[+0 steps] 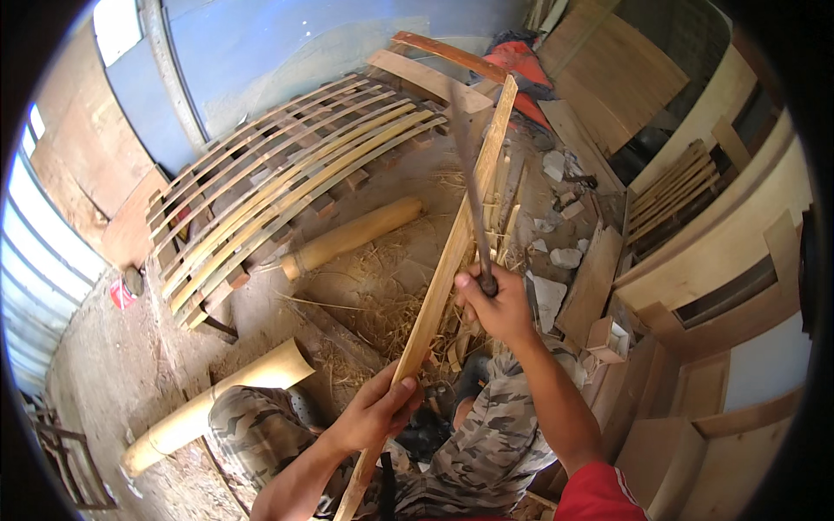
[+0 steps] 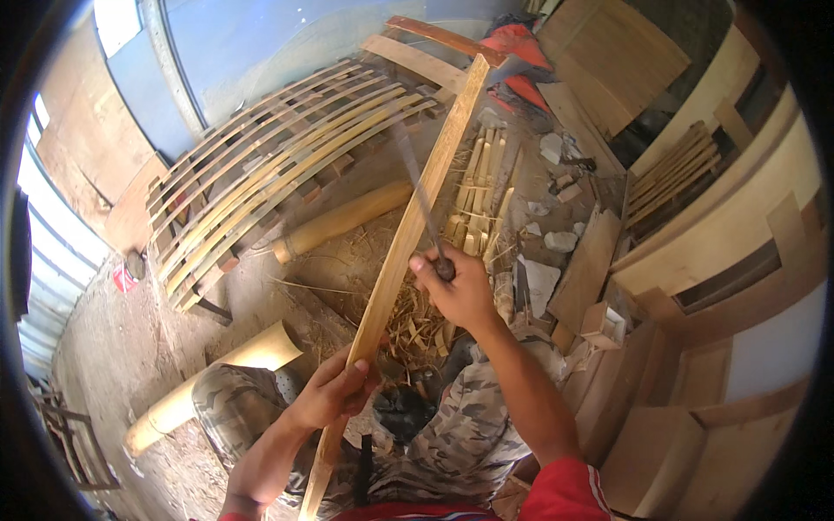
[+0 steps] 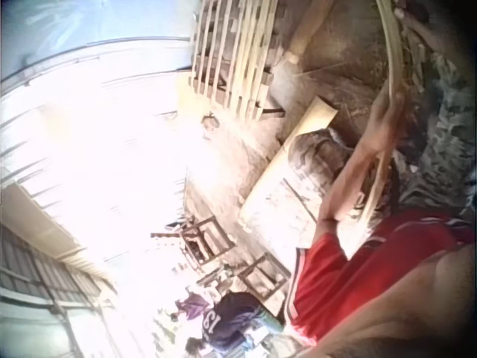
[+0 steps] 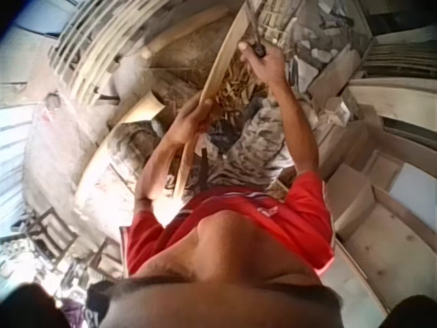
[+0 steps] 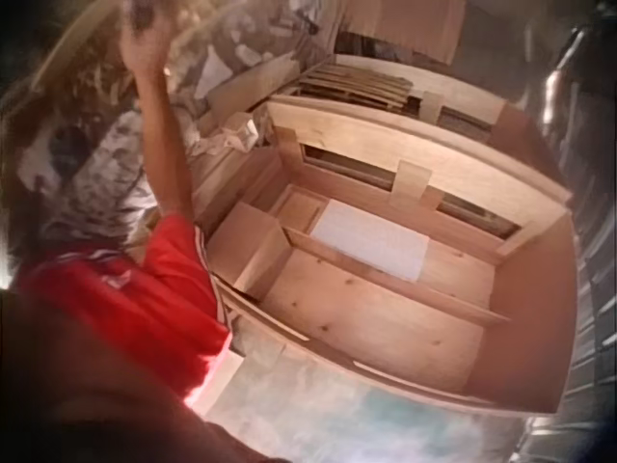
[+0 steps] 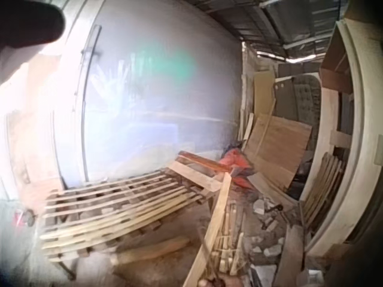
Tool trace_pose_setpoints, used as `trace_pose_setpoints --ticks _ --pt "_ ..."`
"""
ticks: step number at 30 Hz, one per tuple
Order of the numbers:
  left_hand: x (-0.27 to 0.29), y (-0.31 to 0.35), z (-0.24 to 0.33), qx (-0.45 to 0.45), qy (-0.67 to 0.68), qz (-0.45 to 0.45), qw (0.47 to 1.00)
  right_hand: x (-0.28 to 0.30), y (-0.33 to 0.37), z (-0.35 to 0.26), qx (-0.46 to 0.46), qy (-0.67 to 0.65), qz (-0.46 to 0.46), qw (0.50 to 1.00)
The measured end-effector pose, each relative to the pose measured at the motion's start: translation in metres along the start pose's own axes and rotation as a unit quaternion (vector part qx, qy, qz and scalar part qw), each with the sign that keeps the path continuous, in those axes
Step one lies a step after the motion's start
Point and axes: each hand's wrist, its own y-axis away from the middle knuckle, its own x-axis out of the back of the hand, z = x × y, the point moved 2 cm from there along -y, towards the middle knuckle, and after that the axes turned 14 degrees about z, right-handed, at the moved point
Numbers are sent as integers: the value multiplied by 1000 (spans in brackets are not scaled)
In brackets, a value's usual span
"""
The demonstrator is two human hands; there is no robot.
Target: The person sits on the floor and uses a curved blade to shave and smooth a long bamboo strip. They hold the strip with one hand and repeatedly draw the blade along its length, rotating the strip to work different sides. Bamboo shavings accumulate on the floor.
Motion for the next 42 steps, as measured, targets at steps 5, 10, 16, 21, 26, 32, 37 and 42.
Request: trace_pose_setpoints --ticks 5,10,16,21,26,32,37,42 --pt "14 0 -3 -44 16 34 998 -11 18 -7 339 253 -22 906" --pt "18 2 -2 -23 -18 60 998 -12 9 0 308 313 -47 897" --pt "21 -1 -8 -98 -83 89 988 -23 4 5 276 301 -50 912" --pt "20 1 -6 -50 -67 81 993 -25 -2 19 292 340 -79 890" --pt "20 12 -6 -42 -69 72 994 -17 -23 23 154 374 -7 915" --pt "19 9 7 -32 -42 95 994 -19 -10 15 309 314 -80 894" --pt "24 4 12 8 35 93 995 -35 -1 21 238 349 -54 905" --pt "21 4 10 31 31 84 995 -25 -13 24 185 358 -83 911"
